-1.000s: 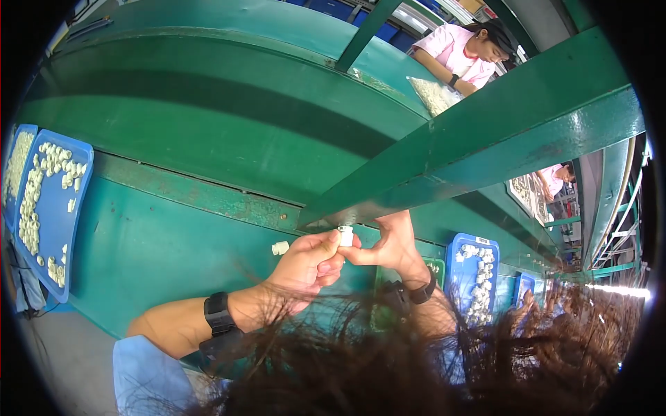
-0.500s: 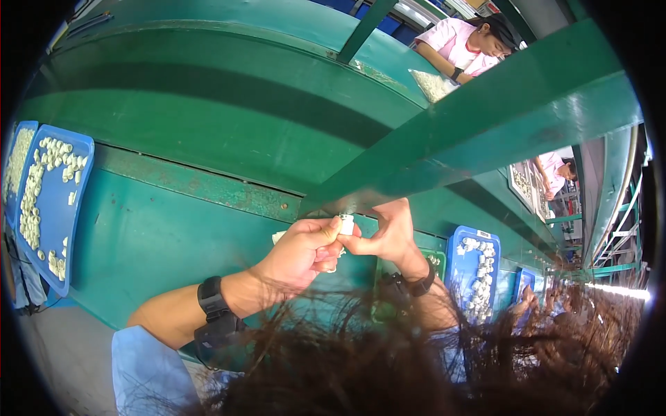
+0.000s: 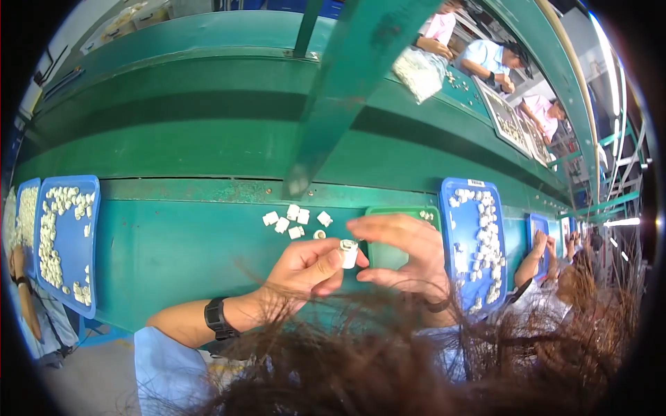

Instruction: Assembling small white components on a production line.

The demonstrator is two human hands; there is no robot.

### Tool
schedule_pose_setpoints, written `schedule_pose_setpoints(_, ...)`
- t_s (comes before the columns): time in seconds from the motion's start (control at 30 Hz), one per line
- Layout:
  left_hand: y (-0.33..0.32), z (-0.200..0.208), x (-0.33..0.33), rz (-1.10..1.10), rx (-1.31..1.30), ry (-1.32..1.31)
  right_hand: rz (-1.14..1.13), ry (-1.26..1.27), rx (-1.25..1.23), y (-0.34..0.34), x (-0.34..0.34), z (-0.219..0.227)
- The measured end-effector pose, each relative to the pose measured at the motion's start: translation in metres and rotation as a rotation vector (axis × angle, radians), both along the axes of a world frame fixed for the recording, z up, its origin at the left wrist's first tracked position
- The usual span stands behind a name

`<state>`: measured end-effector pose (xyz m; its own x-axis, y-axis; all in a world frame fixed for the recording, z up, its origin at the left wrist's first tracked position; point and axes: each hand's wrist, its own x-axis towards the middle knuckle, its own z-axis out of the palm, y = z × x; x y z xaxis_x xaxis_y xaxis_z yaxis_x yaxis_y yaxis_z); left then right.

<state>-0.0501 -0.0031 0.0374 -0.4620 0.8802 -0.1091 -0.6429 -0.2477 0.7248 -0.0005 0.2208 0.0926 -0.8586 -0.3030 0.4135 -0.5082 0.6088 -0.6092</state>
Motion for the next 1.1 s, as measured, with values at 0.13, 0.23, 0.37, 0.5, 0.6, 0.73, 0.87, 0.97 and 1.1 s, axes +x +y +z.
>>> schedule_pose_setpoints(0.13,-0.007,0.008,0.022,-0.053,-0.016,-0.021,0.071,-0.049,-0.005,-0.006,0.026,0.012)
schedule_pose_setpoints(0.23,-0.012,0.025,0.030,-0.072,-0.080,0.022,0.051,-0.072,-0.016,-0.012,0.041,0.015)
schedule_pose_setpoints(0.37,-0.018,0.024,0.045,-0.084,-0.097,0.095,0.064,0.003,-0.059,-0.017,0.057,0.011)
schedule_pose_setpoints(0.5,-0.022,0.028,0.058,-0.091,-0.057,0.129,0.077,0.051,-0.077,-0.023,0.070,0.014)
schedule_pose_setpoints(0.6,-0.025,0.028,0.063,-0.111,-0.032,0.128,0.096,0.065,-0.111,-0.025,0.079,0.015)
schedule_pose_setpoints(0.73,-0.028,0.019,0.068,-0.142,0.007,0.111,0.077,0.067,-0.068,-0.030,0.089,0.018)
schedule_pose_setpoints(0.87,-0.028,0.016,0.073,-0.148,0.035,0.097,0.061,0.073,-0.046,-0.032,0.095,0.020)
schedule_pose_setpoints(0.97,-0.027,0.016,0.074,-0.139,0.047,0.104,0.052,0.077,-0.057,-0.034,0.098,0.018)
schedule_pose_setpoints(1.1,-0.027,0.011,0.069,-0.128,0.016,0.115,0.041,0.065,-0.078,-0.034,0.091,0.014)
